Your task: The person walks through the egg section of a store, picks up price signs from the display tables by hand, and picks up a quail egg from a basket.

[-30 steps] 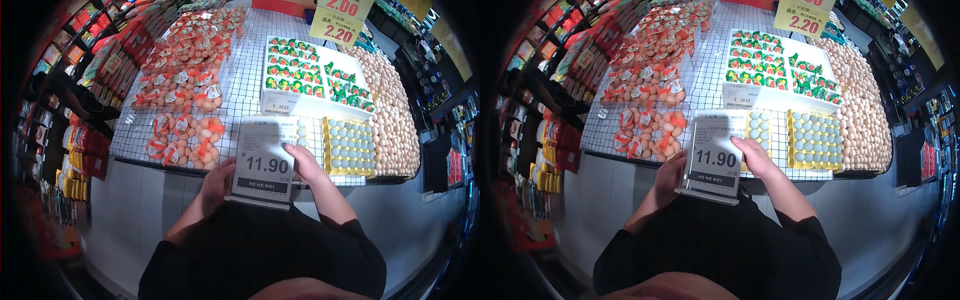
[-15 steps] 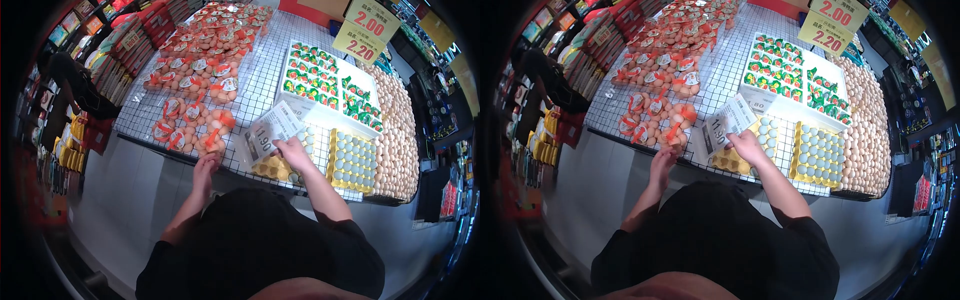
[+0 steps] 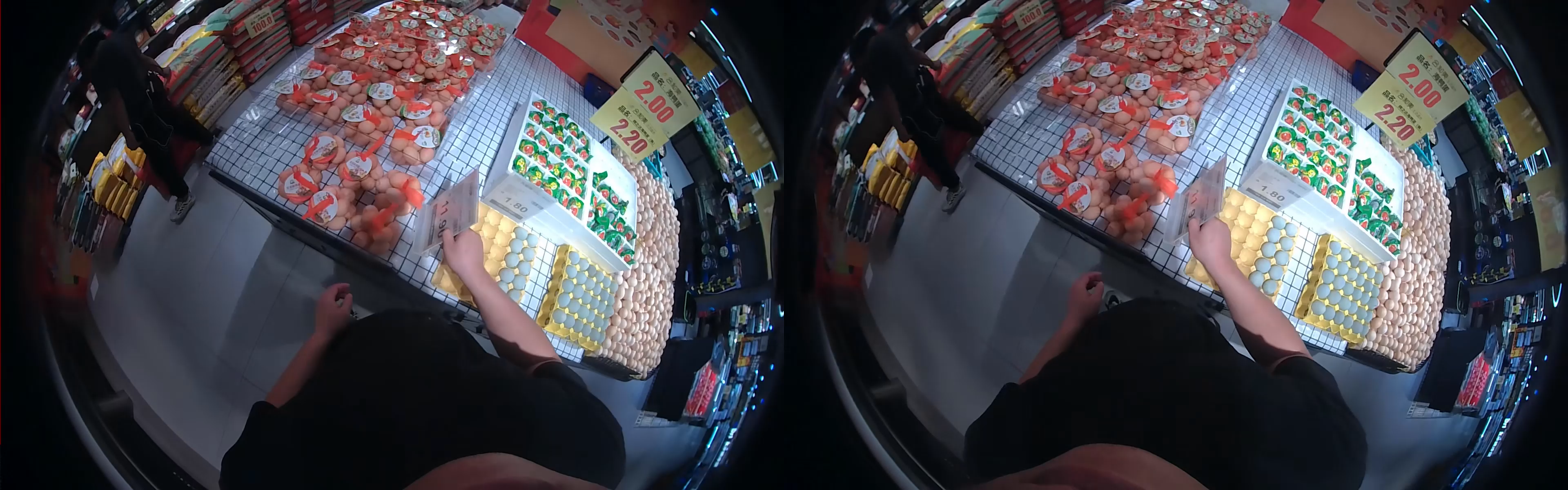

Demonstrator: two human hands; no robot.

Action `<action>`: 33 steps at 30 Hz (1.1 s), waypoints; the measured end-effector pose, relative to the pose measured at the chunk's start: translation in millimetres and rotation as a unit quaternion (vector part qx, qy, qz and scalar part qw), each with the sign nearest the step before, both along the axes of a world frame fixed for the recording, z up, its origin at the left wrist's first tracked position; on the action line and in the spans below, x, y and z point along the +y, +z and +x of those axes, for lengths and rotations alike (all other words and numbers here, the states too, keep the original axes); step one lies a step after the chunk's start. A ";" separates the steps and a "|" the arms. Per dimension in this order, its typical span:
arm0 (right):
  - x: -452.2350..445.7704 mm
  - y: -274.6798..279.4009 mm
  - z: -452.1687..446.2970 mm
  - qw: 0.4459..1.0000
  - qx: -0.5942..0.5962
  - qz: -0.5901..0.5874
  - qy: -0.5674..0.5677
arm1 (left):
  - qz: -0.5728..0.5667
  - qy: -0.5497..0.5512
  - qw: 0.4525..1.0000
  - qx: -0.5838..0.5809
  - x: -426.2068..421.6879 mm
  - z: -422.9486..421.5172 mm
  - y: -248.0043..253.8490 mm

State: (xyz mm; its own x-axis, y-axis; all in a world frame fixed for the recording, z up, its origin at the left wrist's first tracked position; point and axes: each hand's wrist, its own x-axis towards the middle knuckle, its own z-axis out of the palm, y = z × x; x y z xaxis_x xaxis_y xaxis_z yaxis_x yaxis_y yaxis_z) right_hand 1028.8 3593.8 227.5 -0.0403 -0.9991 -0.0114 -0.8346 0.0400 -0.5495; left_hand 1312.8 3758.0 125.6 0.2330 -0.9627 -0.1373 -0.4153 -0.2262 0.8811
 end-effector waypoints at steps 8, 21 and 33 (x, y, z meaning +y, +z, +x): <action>3.5 -24.9 31.9 0.997 0.074 -0.008 -0.015 | 0.022 0.012 0.999 0.030 5.3 55.7 -59.8; 27.4 -41.3 94.4 0.988 -0.033 -0.073 -0.136 | 0.077 -0.111 0.991 -0.019 -16.4 132.6 -75.8; 55.2 -29.7 76.9 0.988 -0.094 0.041 -0.120 | 0.194 -0.029 0.979 0.056 -11.8 187.5 -219.8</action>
State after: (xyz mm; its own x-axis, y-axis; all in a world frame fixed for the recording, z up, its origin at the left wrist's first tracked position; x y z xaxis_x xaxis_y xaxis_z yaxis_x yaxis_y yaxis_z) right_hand 1105.7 3649.1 197.8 -0.2648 -0.9565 -0.1222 -0.6799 0.2751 -0.6798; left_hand 1500.3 3746.2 -94.1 0.1418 -0.8445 -0.5164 -0.3425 -0.5313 0.7748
